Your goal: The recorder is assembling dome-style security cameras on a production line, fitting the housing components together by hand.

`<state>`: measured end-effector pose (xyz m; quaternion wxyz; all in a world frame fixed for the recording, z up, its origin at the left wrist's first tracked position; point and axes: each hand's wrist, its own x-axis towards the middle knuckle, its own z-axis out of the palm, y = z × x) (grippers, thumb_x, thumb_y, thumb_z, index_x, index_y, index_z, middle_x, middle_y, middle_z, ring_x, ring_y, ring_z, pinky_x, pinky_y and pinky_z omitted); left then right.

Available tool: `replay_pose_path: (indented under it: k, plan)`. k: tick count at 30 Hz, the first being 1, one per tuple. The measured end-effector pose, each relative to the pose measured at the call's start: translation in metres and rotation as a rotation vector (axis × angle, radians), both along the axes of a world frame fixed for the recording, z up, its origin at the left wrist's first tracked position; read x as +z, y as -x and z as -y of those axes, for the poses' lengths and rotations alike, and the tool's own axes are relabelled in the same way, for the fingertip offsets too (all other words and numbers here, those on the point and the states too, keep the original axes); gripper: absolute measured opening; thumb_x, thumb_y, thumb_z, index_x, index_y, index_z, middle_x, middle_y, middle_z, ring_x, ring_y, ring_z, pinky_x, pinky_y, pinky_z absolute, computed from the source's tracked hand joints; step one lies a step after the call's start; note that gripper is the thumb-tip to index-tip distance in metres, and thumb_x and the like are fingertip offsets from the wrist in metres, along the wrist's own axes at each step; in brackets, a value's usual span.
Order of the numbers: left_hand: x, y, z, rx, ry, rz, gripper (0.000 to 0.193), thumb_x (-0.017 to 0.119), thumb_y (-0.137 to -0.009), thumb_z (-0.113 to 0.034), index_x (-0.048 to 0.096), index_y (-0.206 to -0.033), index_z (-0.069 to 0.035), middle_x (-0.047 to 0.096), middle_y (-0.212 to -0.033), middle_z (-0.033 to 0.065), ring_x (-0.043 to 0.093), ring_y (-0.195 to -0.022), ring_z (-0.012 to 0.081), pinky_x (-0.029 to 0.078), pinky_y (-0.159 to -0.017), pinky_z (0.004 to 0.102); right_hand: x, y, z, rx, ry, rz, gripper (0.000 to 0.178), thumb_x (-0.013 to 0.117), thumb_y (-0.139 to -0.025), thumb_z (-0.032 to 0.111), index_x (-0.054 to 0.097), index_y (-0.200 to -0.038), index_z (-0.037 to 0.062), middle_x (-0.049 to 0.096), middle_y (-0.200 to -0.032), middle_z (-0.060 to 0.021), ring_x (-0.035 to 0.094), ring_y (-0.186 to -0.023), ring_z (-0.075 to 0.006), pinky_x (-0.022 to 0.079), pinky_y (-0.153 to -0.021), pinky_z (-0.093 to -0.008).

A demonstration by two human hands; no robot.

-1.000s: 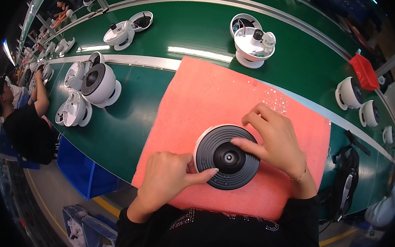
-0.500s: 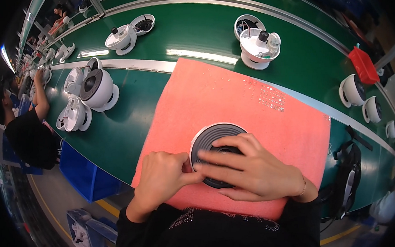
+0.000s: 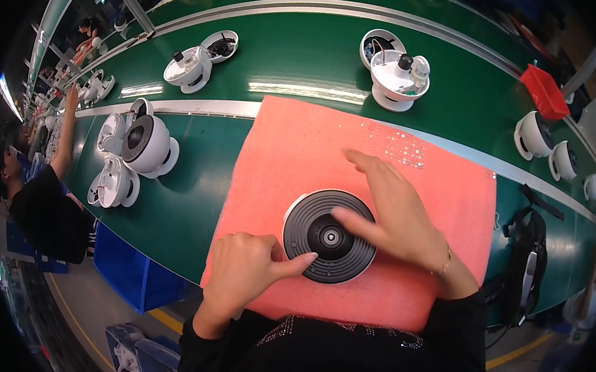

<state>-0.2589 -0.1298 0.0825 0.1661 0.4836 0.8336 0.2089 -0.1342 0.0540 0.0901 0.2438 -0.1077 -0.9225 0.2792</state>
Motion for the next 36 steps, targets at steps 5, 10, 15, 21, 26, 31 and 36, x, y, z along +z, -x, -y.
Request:
replay_pose_path:
  k: [5, 10, 15, 21, 26, 31, 36]
  plan:
    - [-0.031, 0.003, -0.002, 0.003, 0.015, 0.594, 0.039, 0.065, -0.074, -0.036, 0.065, -0.091, -0.001, 0.063, -0.070, 0.0142, 0.065, -0.073, 0.0213, 0.049, -0.066, 0.0312, -0.009, -0.003, -0.010, 0.160, 0.569, 0.432, 0.044, 0.050, -0.087, 0.041, 0.055, -0.102, -0.0001, 0.064, -0.080, -0.0177, 0.063, -0.075, -0.0325, 0.048, -0.071, -0.0358]
    - [-0.034, -0.010, 0.003, 0.029, -0.614, 0.716, 0.077, 0.073, -0.066, -0.014, 0.034, -0.129, 0.006, 0.056, -0.109, 0.0177, 0.059, -0.100, 0.0243, 0.051, -0.079, 0.0327, 0.012, -0.005, 0.003, 0.213, 0.409, 0.178, 0.069, 0.075, -0.066, 0.036, 0.044, -0.115, -0.0005, 0.054, -0.110, -0.0222, 0.056, -0.100, -0.0325, 0.045, -0.084, -0.0383]
    - [-0.008, 0.002, -0.013, -0.206, -0.657, 0.383, 0.086, 0.078, -0.058, -0.018, 0.036, -0.127, 0.011, 0.057, -0.105, 0.0217, 0.062, -0.093, 0.0269, 0.053, -0.076, 0.0329, 0.004, 0.000, 0.008, 0.203, 0.313, -0.187, 0.077, 0.084, -0.055, 0.036, 0.042, -0.107, -0.0011, 0.057, -0.104, -0.0212, 0.060, -0.095, -0.0304, 0.049, -0.080, -0.0372]
    - [0.001, 0.011, -0.039, -0.158, -0.589, 0.570, 0.084, 0.075, -0.063, -0.021, 0.033, -0.130, 0.009, 0.057, -0.109, 0.0196, 0.060, -0.097, 0.0252, 0.053, -0.075, 0.0340, 0.004, 0.007, -0.011, 0.048, 0.323, -0.213, 0.065, 0.084, -0.054, 0.040, 0.048, -0.091, 0.0006, 0.062, -0.082, -0.0150, 0.065, -0.074, -0.0256, 0.052, -0.065, -0.0332]
    - [0.015, 0.036, -0.066, -0.172, -0.604, 0.938, 0.071, 0.071, -0.069, -0.019, 0.039, -0.129, 0.003, 0.054, -0.114, 0.0108, 0.053, -0.103, 0.0183, 0.045, -0.086, 0.0300, 0.015, 0.006, -0.020, 0.041, 0.827, -0.349, 0.078, 0.079, -0.063, 0.031, 0.034, -0.121, 0.0040, 0.046, -0.119, -0.0167, 0.049, -0.110, -0.0261, 0.045, -0.087, -0.0384]
    - [-0.008, 0.067, -0.083, -0.227, -1.064, 1.094, 0.068, 0.065, -0.071, -0.025, 0.037, -0.125, 0.006, 0.052, -0.116, 0.0139, 0.051, -0.107, 0.0216, 0.039, -0.093, 0.0335, 0.037, 0.020, -0.005, 0.174, 0.724, -0.349, 0.097, 0.074, -0.066, 0.014, 0.013, -0.141, 0.0113, 0.034, -0.134, -0.0163, 0.045, -0.117, -0.0278, 0.042, -0.094, -0.0418]
    - [-0.054, 0.120, -0.084, -0.248, -1.301, 1.209, 0.076, 0.066, -0.073, -0.027, 0.026, -0.133, -0.004, 0.044, -0.125, 0.0144, 0.049, -0.112, 0.0261, 0.042, -0.094, 0.0384, 0.054, 0.061, 0.012, 0.199, 0.743, -0.382, 0.094, 0.073, -0.064, 0.002, 0.021, -0.141, 0.0126, 0.038, -0.132, -0.0126, 0.046, -0.116, -0.0224, 0.045, -0.092, -0.0377]
